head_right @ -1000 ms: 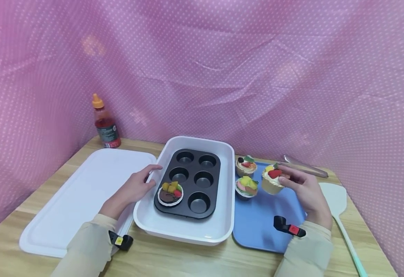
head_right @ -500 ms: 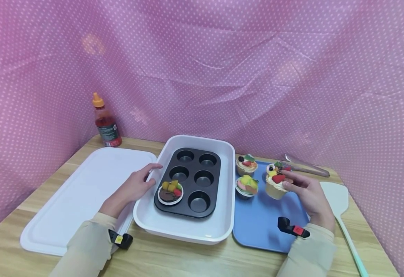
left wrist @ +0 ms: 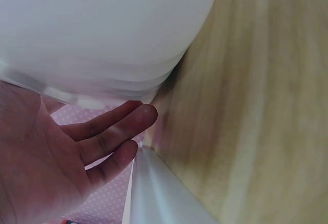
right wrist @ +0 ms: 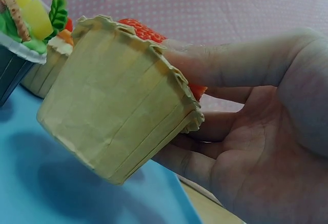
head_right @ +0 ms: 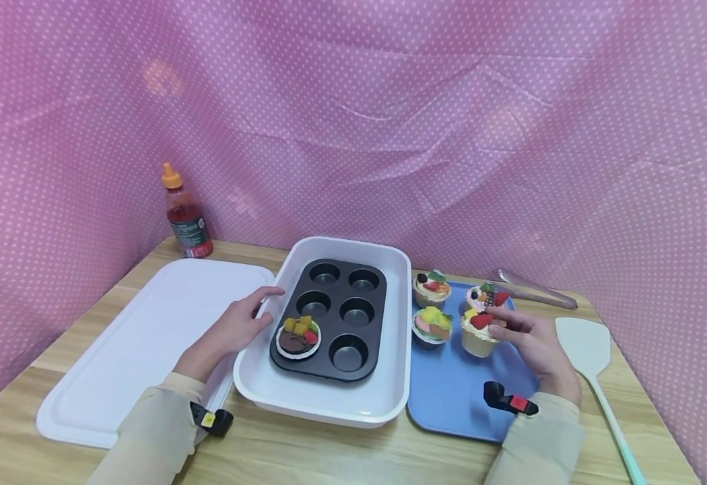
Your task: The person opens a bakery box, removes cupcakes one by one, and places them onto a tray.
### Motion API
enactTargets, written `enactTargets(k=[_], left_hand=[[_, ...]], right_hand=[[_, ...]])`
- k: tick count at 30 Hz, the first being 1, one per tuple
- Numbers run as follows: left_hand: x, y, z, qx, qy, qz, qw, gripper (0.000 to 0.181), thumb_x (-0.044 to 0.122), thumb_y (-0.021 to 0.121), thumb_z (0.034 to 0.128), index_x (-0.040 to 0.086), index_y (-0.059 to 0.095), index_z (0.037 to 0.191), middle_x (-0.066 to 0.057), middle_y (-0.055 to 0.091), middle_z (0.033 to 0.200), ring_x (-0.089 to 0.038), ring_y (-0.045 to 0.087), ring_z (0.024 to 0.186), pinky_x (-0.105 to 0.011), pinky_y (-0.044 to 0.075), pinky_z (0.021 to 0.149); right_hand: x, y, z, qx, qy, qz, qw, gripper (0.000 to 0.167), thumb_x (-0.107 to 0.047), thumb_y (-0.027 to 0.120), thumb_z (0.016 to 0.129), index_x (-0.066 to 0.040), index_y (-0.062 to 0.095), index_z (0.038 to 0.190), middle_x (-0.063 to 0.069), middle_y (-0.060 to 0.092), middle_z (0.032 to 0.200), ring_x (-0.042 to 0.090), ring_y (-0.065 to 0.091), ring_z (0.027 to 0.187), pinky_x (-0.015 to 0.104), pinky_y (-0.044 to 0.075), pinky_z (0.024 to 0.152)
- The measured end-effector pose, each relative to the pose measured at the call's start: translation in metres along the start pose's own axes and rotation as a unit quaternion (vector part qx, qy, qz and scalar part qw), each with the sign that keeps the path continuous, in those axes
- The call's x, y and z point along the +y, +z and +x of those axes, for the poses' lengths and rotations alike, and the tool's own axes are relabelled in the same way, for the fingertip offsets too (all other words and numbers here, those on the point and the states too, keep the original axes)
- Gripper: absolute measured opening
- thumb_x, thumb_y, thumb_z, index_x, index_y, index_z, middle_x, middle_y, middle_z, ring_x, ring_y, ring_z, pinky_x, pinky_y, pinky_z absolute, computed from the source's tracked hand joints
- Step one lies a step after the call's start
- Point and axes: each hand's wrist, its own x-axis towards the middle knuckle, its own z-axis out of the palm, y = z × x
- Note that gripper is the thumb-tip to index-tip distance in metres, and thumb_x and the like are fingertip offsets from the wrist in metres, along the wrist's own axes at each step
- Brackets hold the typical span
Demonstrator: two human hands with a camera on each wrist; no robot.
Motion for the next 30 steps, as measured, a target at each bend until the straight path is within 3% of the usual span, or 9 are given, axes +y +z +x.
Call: enactTargets(k=[4, 8, 11, 14, 15, 20, 24, 30], left_hand=[[-0.0007, 0.0005, 0.0007, 0.002, 0.001, -0.002, 1.0000, 0.051, 0.022, 0.049, 0.1008, 0.030, 0.043, 0.151, -0.016, 0.050, 0.152, -0.038, 0.051, 0.137, -0.062, 0.039, 0.113], [-0.0016, 0.0004, 0.0008, 0.002, 0.006, 0.003, 1.0000, 0.051, 0.022, 0.048, 0.1007, 0.029, 0.043, 0.151, -0.017, 0.051, 0.151, -0.038, 0.051, 0.136, -0.062, 0.039, 0.112], [-0.0021, 0.0001, 0.0005, 0.001, 0.005, 0.003, 1.0000, 0.051, 0.021, 0.048, 0.1009, 0.029, 0.043, 0.151, -0.017, 0.051, 0.151, -0.038, 0.051, 0.136, -0.062, 0.039, 0.112], [-0.0017, -0.0001, 0.0003, 0.002, 0.003, 0.002, 1.0000, 0.050, 0.022, 0.049, 0.1010, 0.029, 0.043, 0.151, -0.017, 0.051, 0.151, -0.037, 0.052, 0.135, -0.062, 0.039, 0.112], [-0.0015, -0.0001, 0.0002, 0.003, 0.004, 0.002, 1.0000, 0.050, 0.022, 0.049, 0.1009, 0.029, 0.044, 0.151, -0.017, 0.051, 0.150, -0.037, 0.053, 0.134, -0.062, 0.039, 0.112], [0.0007, 0.0003, -0.0003, 0.006, 0.009, -0.001, 0.9999, 0.051, 0.021, 0.050, 0.1007, 0.028, 0.044, 0.151, -0.018, 0.052, 0.150, -0.037, 0.053, 0.134, -0.061, 0.040, 0.112], [0.0025, 0.0003, -0.0008, 0.005, 0.008, -0.005, 0.9999, 0.051, 0.022, 0.050, 0.1009, 0.028, 0.044, 0.151, -0.017, 0.052, 0.150, -0.038, 0.052, 0.135, -0.061, 0.039, 0.112], [0.0020, -0.0009, -0.0016, 0.005, 0.005, -0.003, 1.0000, 0.050, 0.022, 0.050, 0.1015, 0.028, 0.043, 0.151, -0.018, 0.051, 0.151, -0.038, 0.051, 0.137, -0.061, 0.039, 0.112]], right_hand=[[0.0006, 0.0002, 0.0004, -0.004, 0.016, -0.013, 0.9998, 0.056, -0.029, 0.069, 0.095, 0.000, 0.055, 0.142, -0.036, 0.057, 0.108, -0.017, 0.042, 0.108, 0.024, 0.040, 0.093], [0.0002, 0.0006, -0.0001, -0.011, 0.030, -0.009, 0.9994, 0.059, -0.030, 0.071, 0.094, 0.000, 0.055, 0.142, -0.032, 0.060, 0.111, -0.013, 0.041, 0.111, 0.044, 0.036, 0.103], [0.0003, 0.0016, 0.0000, -0.017, 0.040, -0.005, 0.9991, 0.060, -0.030, 0.072, 0.093, 0.000, 0.055, 0.141, -0.021, 0.065, 0.121, 0.005, 0.045, 0.123, 0.058, 0.031, 0.107], [0.0014, 0.0021, 0.0010, -0.016, 0.046, -0.004, 0.9988, 0.060, -0.030, 0.071, 0.093, -0.001, 0.054, 0.142, -0.008, 0.063, 0.132, 0.027, 0.041, 0.136, 0.059, 0.031, 0.108], [0.0020, 0.0019, 0.0013, -0.015, 0.047, -0.006, 0.9987, 0.060, -0.031, 0.071, 0.094, -0.001, 0.054, 0.143, -0.009, 0.062, 0.133, 0.029, 0.039, 0.138, 0.058, 0.031, 0.108], [0.0046, -0.0003, 0.0019, -0.007, 0.047, -0.014, 0.9988, 0.059, -0.031, 0.070, 0.094, -0.004, 0.054, 0.144, -0.021, 0.058, 0.129, 0.023, 0.040, 0.139, 0.052, 0.033, 0.108], [0.0054, -0.0012, 0.0005, -0.007, 0.050, 0.003, 0.9987, 0.056, -0.031, 0.070, 0.094, -0.007, 0.056, 0.143, -0.028, 0.057, 0.124, 0.031, 0.035, 0.143, 0.055, 0.031, 0.109], [0.0057, 0.0005, -0.0012, -0.002, 0.052, -0.002, 0.9986, 0.056, -0.033, 0.071, 0.093, -0.008, 0.058, 0.142, -0.032, 0.060, 0.116, -0.007, 0.044, 0.117, 0.038, 0.035, 0.100]])
